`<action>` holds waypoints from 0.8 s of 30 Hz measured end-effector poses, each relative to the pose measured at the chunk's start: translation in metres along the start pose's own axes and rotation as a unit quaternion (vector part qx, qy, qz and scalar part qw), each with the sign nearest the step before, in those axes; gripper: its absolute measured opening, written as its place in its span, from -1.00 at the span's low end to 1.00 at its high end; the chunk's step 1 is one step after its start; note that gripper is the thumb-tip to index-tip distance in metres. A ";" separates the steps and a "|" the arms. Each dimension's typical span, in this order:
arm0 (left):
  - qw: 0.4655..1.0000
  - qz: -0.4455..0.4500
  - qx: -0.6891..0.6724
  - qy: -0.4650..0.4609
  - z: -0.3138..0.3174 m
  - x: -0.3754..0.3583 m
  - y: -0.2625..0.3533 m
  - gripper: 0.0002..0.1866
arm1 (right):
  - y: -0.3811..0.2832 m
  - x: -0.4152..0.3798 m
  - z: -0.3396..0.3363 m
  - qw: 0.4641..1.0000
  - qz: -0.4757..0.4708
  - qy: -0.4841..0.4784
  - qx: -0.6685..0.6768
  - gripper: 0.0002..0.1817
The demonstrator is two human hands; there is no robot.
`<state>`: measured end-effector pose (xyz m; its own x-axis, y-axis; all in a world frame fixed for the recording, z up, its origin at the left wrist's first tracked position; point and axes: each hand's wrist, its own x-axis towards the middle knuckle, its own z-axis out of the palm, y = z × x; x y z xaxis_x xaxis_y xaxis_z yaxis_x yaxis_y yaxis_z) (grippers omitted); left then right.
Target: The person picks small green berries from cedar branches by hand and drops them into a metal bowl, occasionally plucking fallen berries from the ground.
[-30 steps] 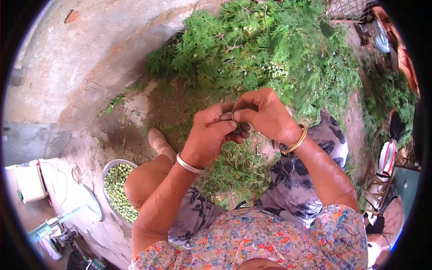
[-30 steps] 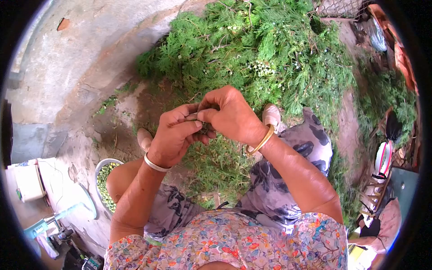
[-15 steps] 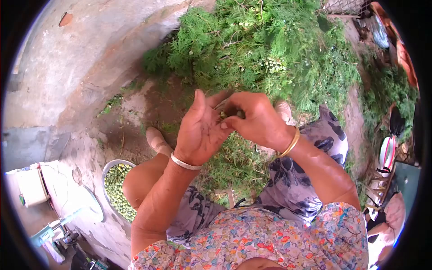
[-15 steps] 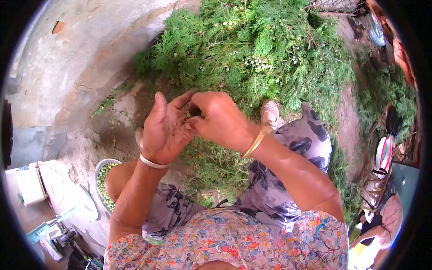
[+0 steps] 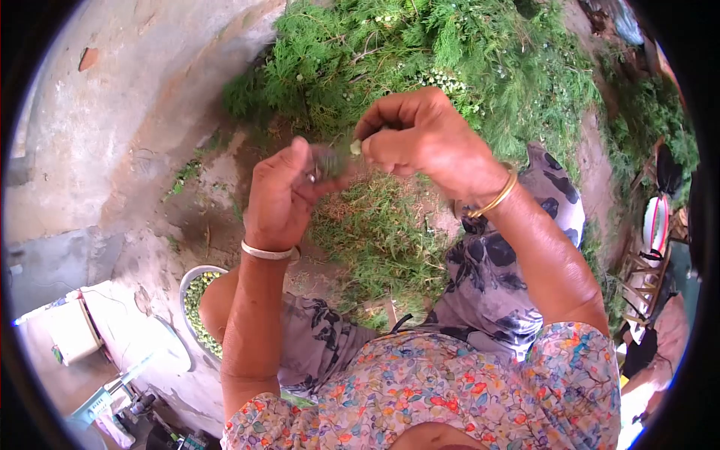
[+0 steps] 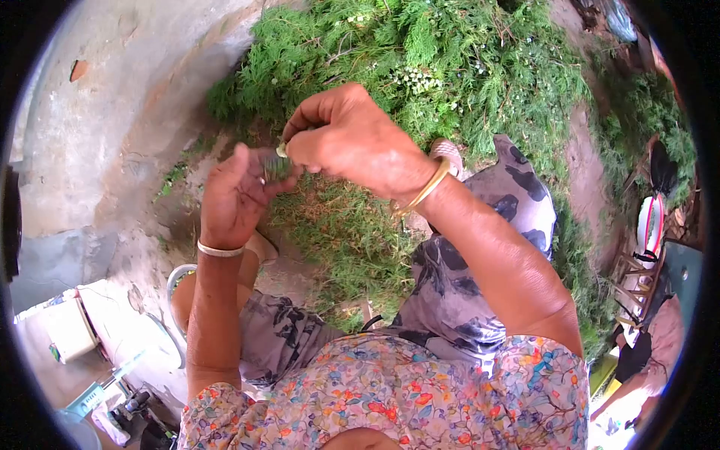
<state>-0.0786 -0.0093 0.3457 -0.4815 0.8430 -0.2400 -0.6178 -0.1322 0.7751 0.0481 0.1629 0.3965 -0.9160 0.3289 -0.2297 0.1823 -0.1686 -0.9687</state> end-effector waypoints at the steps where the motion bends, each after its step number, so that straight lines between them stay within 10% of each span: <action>1: 0.991 -0.066 0.111 -0.036 -0.013 -0.001 -0.001 -0.53 | -0.006 -0.003 -0.004 1.000 0.009 -0.005 0.025 -0.82; 4: 0.901 -0.148 0.382 -0.140 -0.018 0.000 -0.006 -0.52 | -0.014 -0.014 -0.013 0.983 0.014 -0.043 0.178 -0.80; 6: 0.782 0.067 0.607 -0.124 -0.043 -0.001 -0.047 -0.48 | -0.016 -0.021 -0.020 0.978 0.012 -0.059 0.199 -0.79; 12: 0.768 -0.236 0.595 0.003 -0.082 0.013 -0.065 -0.58 | -0.014 -0.040 -0.040 0.956 0.031 -0.015 0.293 -0.66; 16: 0.835 -0.219 0.503 0.050 -0.111 0.045 -0.118 -0.58 | -0.009 -0.052 -0.062 0.938 0.068 0.111 0.321 -0.75; 24: 0.727 -0.044 0.671 0.141 -0.177 0.105 -0.218 -0.77 | -0.012 -0.062 -0.083 0.920 0.093 0.201 0.324 -0.70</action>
<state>-0.1042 0.0154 0.0483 -0.7016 0.6521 -0.2873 0.4170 0.7026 0.5766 0.1319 0.2216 0.4150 -0.6614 0.5334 -0.5273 -0.0486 -0.7321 -0.6795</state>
